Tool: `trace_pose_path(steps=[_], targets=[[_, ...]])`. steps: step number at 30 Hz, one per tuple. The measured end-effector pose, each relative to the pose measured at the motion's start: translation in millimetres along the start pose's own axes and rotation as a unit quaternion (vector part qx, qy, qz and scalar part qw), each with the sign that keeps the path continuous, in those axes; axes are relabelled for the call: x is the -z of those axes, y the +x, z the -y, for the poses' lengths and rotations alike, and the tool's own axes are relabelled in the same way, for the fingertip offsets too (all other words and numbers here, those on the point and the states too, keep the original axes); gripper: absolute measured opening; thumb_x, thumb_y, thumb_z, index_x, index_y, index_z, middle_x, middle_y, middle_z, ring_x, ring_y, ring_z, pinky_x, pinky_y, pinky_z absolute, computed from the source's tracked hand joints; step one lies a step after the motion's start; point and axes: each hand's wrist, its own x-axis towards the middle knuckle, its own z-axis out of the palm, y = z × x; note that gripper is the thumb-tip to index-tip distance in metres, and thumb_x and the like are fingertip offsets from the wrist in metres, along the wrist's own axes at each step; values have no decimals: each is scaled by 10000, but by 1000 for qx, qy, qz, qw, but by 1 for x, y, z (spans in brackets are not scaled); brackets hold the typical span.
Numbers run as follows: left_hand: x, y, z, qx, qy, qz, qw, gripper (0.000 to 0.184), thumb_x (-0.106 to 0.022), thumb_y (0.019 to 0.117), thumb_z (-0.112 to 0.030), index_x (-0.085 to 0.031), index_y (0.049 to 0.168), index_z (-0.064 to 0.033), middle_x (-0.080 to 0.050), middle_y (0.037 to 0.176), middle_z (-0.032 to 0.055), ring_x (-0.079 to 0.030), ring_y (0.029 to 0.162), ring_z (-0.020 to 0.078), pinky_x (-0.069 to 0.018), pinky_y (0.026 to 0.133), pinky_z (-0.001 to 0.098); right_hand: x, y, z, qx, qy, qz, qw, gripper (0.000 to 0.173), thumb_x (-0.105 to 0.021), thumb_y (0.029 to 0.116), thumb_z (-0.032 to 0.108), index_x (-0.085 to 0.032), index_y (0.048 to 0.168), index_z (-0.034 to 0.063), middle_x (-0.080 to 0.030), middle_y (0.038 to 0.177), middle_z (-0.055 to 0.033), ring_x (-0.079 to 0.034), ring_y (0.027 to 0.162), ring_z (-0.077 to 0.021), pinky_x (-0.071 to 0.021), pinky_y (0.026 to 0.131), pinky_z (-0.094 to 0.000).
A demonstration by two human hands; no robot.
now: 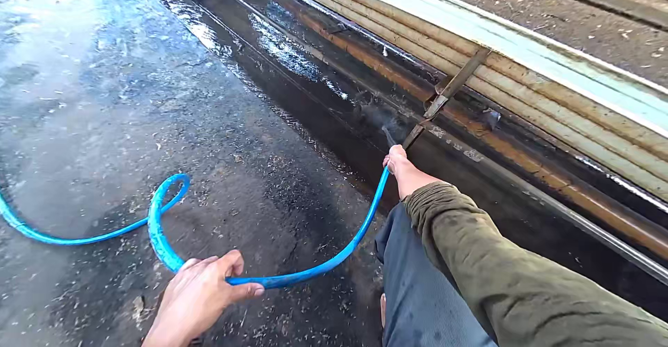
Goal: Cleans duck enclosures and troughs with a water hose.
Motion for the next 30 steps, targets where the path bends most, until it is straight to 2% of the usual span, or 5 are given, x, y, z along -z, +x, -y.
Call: trace_pose_path(steps=[3,10,18,22,30], targets=[[1,3,-5,10,13,10,1000,641,-789,773,-673,-721,1079,-113,-733,914,106,-686,976,294,-394,1062,516,0,5,-2,13,44,-8,999,361,-284,1130,385,-486,1145,86,-404,851,-59,-404,576,-148,-428,547,-308],[3,9,-19,3,24,50,998,640,-761,798,-681,-714,1115,-126,-739,982,93,-677,1030,275,-376,1085,500,-2,11,3,-1,1,39,999,380,-280,1119,385,-443,907,114,-373,650,-6,-336,434,-99,-346,411,-236],[0,13,-20,12,39,32,999,638,-751,804,-685,-715,1094,-118,-735,967,107,-679,1016,288,-381,1076,493,3,14,6,29,47,-37,998,403,-247,1128,397,-479,1197,75,-437,896,-80,-448,595,-157,-443,544,-320],[-2,14,-21,7,41,32,999,649,-746,806,-690,-720,1110,-116,-742,986,116,-683,1033,296,-386,1083,506,2,17,5,45,33,-31,998,452,-216,1134,408,-484,1236,58,-448,891,-90,-471,616,-181,-463,566,-347],[0,13,-26,4,43,58,997,658,-724,822,-697,-708,1145,-125,-740,1009,108,-676,1055,286,-375,1093,492,-4,12,7,24,14,15,1000,502,-190,1117,471,-457,914,98,-383,675,-19,-343,453,-120,-369,437,-276]])
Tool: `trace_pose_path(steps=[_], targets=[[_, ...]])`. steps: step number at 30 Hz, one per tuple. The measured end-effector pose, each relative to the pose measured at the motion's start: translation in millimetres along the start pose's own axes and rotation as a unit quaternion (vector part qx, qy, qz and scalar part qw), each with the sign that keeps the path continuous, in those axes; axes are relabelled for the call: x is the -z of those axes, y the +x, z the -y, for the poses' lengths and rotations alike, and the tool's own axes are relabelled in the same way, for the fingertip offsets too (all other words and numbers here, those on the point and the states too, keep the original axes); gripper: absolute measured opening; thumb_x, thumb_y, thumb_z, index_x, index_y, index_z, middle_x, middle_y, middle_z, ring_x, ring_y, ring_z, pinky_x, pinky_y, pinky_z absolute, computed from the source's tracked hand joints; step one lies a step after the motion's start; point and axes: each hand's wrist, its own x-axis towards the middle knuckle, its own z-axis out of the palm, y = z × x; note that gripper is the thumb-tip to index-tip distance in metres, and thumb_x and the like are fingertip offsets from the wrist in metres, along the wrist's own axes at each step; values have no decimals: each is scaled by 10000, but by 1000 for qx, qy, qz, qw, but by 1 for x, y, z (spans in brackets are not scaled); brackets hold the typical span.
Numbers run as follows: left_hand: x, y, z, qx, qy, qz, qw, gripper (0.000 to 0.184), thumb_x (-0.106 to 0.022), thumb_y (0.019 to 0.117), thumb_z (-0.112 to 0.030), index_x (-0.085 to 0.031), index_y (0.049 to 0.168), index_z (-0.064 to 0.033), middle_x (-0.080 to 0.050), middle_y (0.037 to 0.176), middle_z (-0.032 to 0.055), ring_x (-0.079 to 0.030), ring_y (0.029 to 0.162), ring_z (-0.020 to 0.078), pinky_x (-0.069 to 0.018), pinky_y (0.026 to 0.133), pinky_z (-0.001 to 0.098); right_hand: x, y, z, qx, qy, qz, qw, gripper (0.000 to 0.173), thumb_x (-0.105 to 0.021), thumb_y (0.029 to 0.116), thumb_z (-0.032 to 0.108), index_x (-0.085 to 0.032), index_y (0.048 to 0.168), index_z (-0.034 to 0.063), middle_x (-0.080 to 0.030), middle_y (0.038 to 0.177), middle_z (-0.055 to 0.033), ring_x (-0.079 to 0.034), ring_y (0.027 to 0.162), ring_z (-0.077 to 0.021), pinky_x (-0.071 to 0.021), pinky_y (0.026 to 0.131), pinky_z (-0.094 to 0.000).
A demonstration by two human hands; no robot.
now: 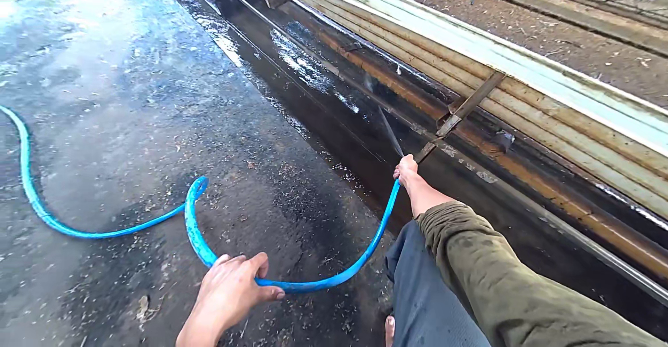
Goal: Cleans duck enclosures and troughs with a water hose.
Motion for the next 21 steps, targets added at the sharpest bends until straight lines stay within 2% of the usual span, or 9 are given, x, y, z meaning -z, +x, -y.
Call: trace_pose_path(steps=[5,7,10,14,21], targets=[[0,1,-2,-3,-2,8,1000,661,-726,821,-695,-702,1157,-126,-739,1025,104,-673,1064,280,-368,1100,486,-1,-2,1,-10,-14,16,1000,516,-187,1115,482,-445,876,103,-379,652,-14,-338,437,-108,-362,424,-260],[-1,2,-1,0,1,9,1000,662,-722,823,-698,-699,1161,-130,-739,1024,98,-672,1062,272,-367,1100,481,0,1,-1,-1,3,-2,1000,489,-210,1115,472,-459,929,95,-399,696,-28,-366,464,-118,-386,446,-275],[0,2,1,8,3,4,1000,664,-721,818,-706,-707,1158,-135,-742,1029,102,-675,1071,276,-365,1110,486,5,4,-3,10,25,-30,999,402,-257,1122,425,-463,1071,84,-408,803,-53,-401,531,-146,-423,497,-312],[0,2,2,10,4,4,1000,664,-713,820,-714,-705,1146,-135,-740,1023,96,-673,1067,272,-367,1102,483,4,6,-3,13,24,-39,999,380,-262,1122,403,-466,1079,85,-413,800,-55,-407,520,-145,-432,493,-312],[3,0,-2,-3,-5,17,1000,659,-721,826,-695,-699,1156,-125,-737,1031,106,-669,1072,275,-359,1106,486,0,-4,-1,1,0,18,1000,429,-242,1120,428,-425,892,115,-368,648,-7,-338,430,-104,-369,415,-255]])
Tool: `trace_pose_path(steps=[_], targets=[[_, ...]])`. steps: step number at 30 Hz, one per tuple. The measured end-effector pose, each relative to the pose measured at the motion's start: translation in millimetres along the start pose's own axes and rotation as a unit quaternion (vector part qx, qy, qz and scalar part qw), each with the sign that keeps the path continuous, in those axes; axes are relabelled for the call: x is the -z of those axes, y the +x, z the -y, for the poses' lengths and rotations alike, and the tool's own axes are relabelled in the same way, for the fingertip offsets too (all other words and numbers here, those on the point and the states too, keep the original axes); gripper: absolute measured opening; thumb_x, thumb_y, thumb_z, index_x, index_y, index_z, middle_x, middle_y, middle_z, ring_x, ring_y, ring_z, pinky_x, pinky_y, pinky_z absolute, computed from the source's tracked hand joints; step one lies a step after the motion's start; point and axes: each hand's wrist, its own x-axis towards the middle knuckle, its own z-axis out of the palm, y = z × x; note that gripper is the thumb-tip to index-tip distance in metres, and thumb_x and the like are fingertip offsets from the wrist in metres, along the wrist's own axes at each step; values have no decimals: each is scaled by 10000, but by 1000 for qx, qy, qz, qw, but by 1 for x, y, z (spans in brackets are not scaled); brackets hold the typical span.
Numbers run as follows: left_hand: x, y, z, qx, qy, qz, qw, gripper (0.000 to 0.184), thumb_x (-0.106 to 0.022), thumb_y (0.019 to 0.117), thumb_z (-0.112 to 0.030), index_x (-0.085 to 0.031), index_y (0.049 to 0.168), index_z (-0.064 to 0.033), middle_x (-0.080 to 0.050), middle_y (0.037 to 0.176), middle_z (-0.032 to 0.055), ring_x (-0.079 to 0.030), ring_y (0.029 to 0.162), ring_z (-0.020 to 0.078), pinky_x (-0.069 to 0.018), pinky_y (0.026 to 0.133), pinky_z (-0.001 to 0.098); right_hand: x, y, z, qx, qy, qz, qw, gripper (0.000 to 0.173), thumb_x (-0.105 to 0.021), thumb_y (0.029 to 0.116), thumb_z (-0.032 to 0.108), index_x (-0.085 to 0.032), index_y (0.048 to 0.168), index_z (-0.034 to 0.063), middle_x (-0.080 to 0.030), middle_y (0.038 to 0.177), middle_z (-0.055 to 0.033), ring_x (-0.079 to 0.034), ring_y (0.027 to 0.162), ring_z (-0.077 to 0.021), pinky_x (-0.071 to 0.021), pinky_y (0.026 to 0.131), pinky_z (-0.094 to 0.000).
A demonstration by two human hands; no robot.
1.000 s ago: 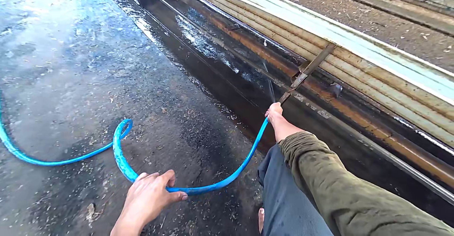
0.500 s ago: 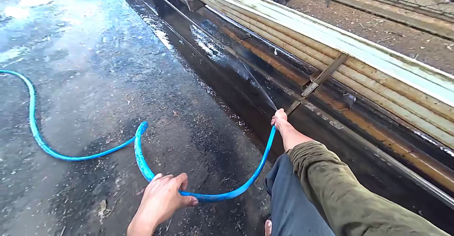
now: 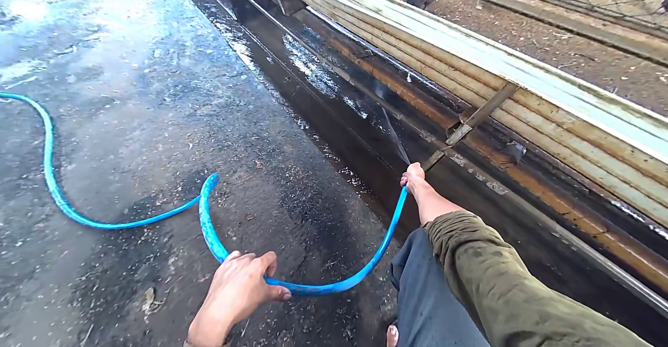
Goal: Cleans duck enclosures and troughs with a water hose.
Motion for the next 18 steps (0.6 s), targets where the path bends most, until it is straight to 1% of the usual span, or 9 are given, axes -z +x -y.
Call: trace_pose_path(steps=[2,4,6,8,11,16,18], targets=[[1,-1,-2,-7,-5,3,1000,656,-726,830,-684,-699,1161,-119,-737,1035,116,-670,1074,283,-360,1110,500,-3,-3,2,-4,-13,19,1000,430,-229,1122,437,-412,899,119,-352,648,-1,-320,428,-97,-344,407,-242],[2,-1,-3,-9,0,9,1000,648,-718,838,-682,-697,1161,-120,-736,1036,114,-669,1080,283,-363,1105,498,-4,-4,2,-9,-25,24,999,444,-217,1122,449,-405,886,122,-345,634,3,-315,421,-94,-338,400,-240],[2,-1,-4,-12,0,6,1000,641,-719,840,-678,-698,1152,-118,-735,1030,115,-670,1071,283,-367,1095,492,-6,-2,3,-5,-32,20,999,469,-210,1120,456,-419,876,116,-359,631,1,-328,422,-94,-345,402,-241],[1,-1,-3,-6,0,5,1000,648,-717,840,-681,-696,1157,-116,-735,1026,115,-669,1071,286,-364,1103,495,-6,-3,4,3,-21,16,1000,471,-201,1123,454,-431,900,109,-374,650,-7,-347,435,-103,-365,417,-254],[0,1,-2,1,-3,6,1000,657,-718,834,-689,-695,1161,-119,-735,1036,109,-667,1077,282,-355,1110,499,-6,-3,3,12,-6,15,1000,454,-215,1123,443,-421,888,113,-363,639,-5,-336,424,-101,-361,406,-252],[1,0,-6,-13,-7,21,1000,658,-714,838,-687,-689,1173,-121,-734,1046,108,-666,1081,278,-350,1116,505,-9,-5,4,3,-78,38,996,493,-193,1121,452,-408,823,125,-343,597,9,-325,414,-97,-351,402,-248],[1,1,-6,-17,-8,19,1000,655,-718,834,-688,-688,1169,-126,-734,1039,102,-667,1074,271,-353,1110,502,-10,-7,5,2,-89,44,995,488,-198,1124,447,-415,830,124,-352,605,6,-332,419,-99,-358,408,-249]])
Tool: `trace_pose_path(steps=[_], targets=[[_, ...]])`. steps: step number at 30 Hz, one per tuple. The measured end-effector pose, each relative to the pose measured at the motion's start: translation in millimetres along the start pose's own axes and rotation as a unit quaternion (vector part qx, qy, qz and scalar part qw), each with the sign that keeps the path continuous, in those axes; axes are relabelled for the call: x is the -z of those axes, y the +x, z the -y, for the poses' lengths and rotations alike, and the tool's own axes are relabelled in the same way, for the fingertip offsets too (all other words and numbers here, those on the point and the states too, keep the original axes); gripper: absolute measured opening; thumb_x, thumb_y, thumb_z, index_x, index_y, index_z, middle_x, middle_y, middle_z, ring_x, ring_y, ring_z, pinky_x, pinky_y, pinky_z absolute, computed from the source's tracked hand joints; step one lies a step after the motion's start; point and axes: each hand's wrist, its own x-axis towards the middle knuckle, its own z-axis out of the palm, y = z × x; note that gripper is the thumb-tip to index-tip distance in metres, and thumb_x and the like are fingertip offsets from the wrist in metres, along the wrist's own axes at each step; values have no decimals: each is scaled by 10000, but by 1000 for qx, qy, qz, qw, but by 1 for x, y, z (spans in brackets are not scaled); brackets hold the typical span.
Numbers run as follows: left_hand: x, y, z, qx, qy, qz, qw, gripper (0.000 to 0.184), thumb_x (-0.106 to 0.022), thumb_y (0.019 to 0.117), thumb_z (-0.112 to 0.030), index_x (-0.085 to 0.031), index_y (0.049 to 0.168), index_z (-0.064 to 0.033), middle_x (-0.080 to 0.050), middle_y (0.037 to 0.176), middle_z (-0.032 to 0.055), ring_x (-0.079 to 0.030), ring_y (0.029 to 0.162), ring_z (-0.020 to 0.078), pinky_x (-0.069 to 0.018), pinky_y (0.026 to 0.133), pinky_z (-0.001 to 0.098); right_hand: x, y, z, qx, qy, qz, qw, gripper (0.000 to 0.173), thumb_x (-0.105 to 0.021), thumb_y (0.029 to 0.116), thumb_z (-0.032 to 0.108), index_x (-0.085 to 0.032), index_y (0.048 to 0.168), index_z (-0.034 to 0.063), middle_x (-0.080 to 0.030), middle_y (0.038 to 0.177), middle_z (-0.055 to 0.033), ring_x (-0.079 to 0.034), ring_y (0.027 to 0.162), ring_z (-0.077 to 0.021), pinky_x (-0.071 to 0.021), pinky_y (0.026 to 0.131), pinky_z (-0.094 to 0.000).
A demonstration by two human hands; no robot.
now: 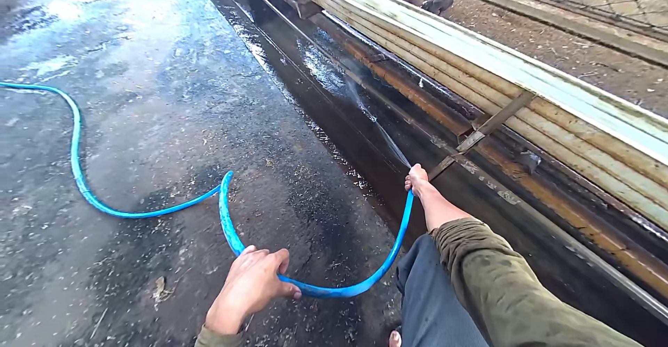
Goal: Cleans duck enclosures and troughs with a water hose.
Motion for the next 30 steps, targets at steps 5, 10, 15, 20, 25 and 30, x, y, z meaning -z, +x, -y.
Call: trace_pose_path(steps=[5,10,15,20,25,30], targets=[[0,0,1,2,-1,3,1000,656,-717,837,-684,-688,1173,-122,-732,1047,108,-664,1080,278,-350,1113,502,-1,-1,0,0,-15,6,1000,487,-196,1124,450,-412,836,122,-354,612,4,-330,419,-100,-353,407,-247],[0,1,0,-1,-3,4,1000,652,-723,833,-681,-687,1175,-127,-735,1041,100,-667,1077,269,-351,1110,505,-4,3,-1,3,-35,17,999,503,-177,1121,461,-413,838,118,-351,603,5,-331,416,-100,-357,405,-251],[-1,2,2,-8,-8,-8,1000,656,-723,831,-685,-694,1166,-123,-739,1040,112,-672,1072,291,-361,1107,522,-4,4,-2,7,-23,22,999,478,-189,1127,444,-415,865,114,-346,613,7,-325,421,-98,-353,406,-249],[0,3,-1,-6,-8,2,1000,662,-723,827,-689,-688,1182,-130,-737,1051,105,-669,1088,283,-341,1132,526,-3,6,-1,-2,-21,37,999,464,-190,1127,444,-418,884,121,-332,592,23,-318,408,-80,-336,392,-230],[1,3,0,1,-1,1,1000,659,-720,830,-689,-691,1174,-128,-736,1047,101,-668,1083,281,-344,1127,514,0,4,-1,4,24,14,1000,437,-215,1128,414,-407,866,122,-339,605,13,-327,417,-92,-344,399,-237],[3,4,0,12,11,1,1000,659,-715,829,-696,-688,1169,-132,-735,1044,101,-668,1078,275,-351,1116,509,1,6,-1,11,76,-11,997,428,-216,1128,425,-399,878,129,-328,604,13,-316,407,-96,-345,393,-245]])
